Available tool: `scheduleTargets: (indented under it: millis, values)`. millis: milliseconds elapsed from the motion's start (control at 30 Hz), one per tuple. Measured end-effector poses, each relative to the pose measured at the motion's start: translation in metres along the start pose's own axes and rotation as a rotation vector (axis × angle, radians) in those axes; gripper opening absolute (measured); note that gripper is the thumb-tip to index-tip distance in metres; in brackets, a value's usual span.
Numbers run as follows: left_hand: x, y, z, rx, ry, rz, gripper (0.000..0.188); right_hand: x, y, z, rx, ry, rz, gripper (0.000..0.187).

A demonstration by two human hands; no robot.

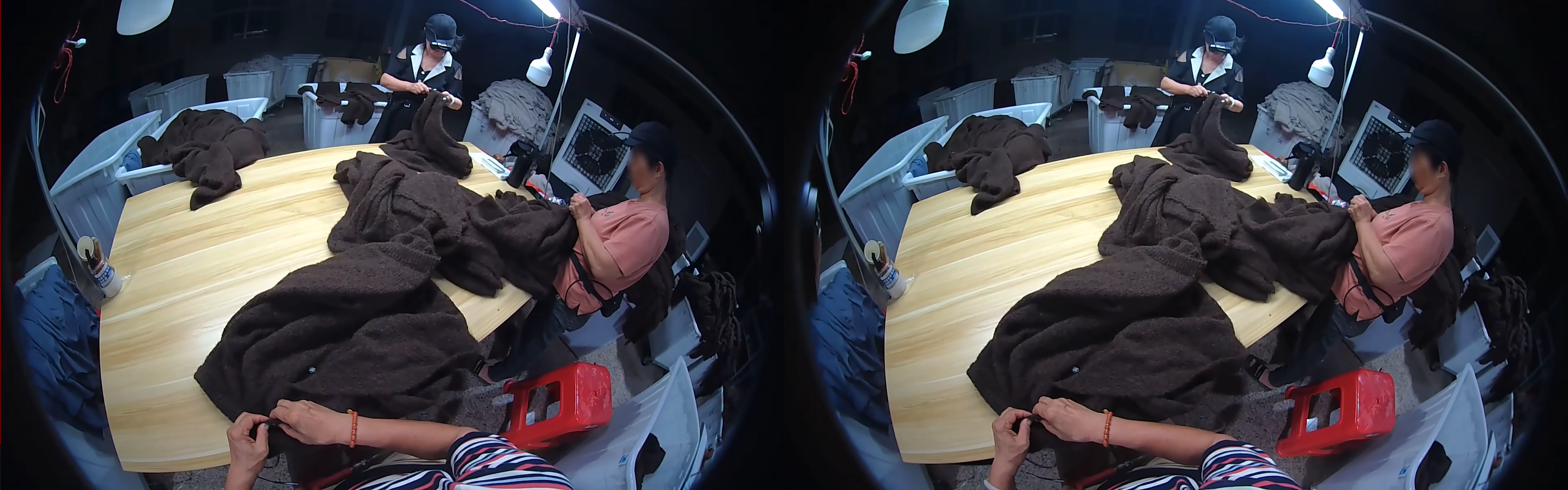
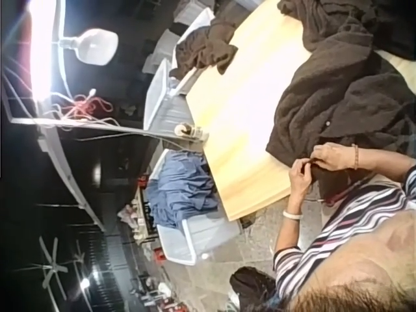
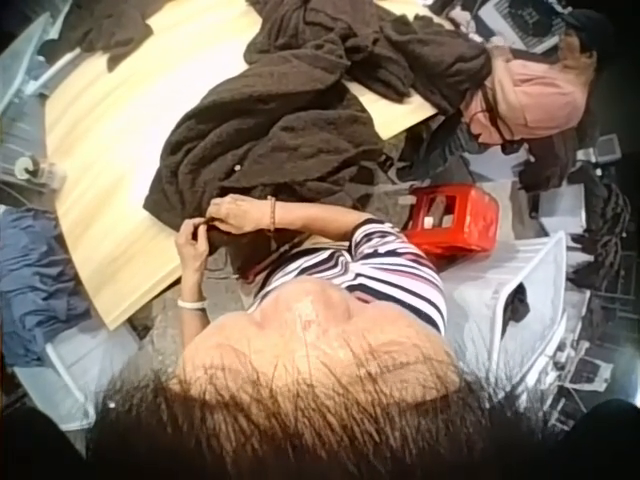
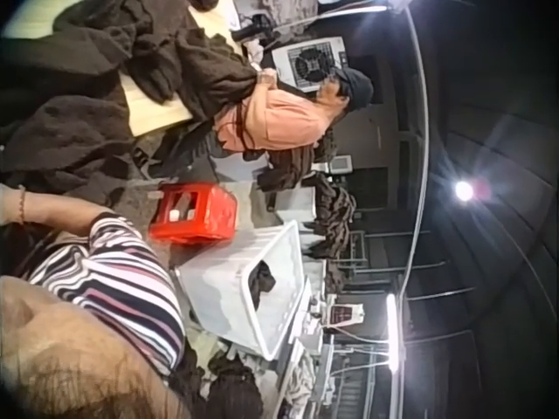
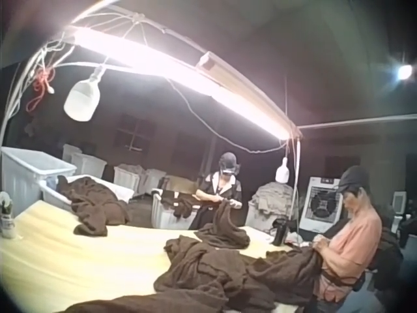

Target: Trimming loose threads from a brown fleece garment using scissors.

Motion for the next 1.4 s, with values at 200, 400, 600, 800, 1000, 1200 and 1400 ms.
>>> scheduleTargets:
  millis: [200,400,600,800,1000,1200,1400]
  values:
    - [0.003,-0.001,-0.001,0.031,-0.010,0.031,0.011,0.005,-0.001,0.005,0.045,0.023,0.053,0.016]
    - [0.007,0.000,0.003,0.097,0.005,0.068,0.014,0.002,-0.004,0.003,0.089,-0.010,0.120,0.016]
    - [0.010,-0.001,0.009,0.127,0.031,0.059,0.014,0.005,-0.008,0.007,0.135,0.003,0.162,0.017]
    - [0.005,-0.007,-0.007,-0.026,0.003,0.016,0.007,0.006,-0.004,0.014,0.213,0.173,0.179,0.015]
    - [0.004,0.008,0.002,-0.023,-0.029,-0.099,0.005,-0.011,-0.001,0.022,0.244,0.228,0.167,0.016]
    - [0.002,0.010,-0.003,-0.127,-0.112,-0.180,0.005,-0.012,0.001,0.012,0.013,0.119,0.103,0.017]
    - [0.002,0.006,-0.008,-0.179,-0.197,-0.253,0.006,-0.021,0.004,0.011,-0.003,0.242,0.029,0.013]
Point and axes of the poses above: each hand's wrist, its own y-axis towards the middle knuckle, its own x-axis out of the palm, z = x × y, the point moved 4 cm from there along y, towards the middle knuckle, and after that the axes turned 11 degrees about -x, right-handed, at the moved point
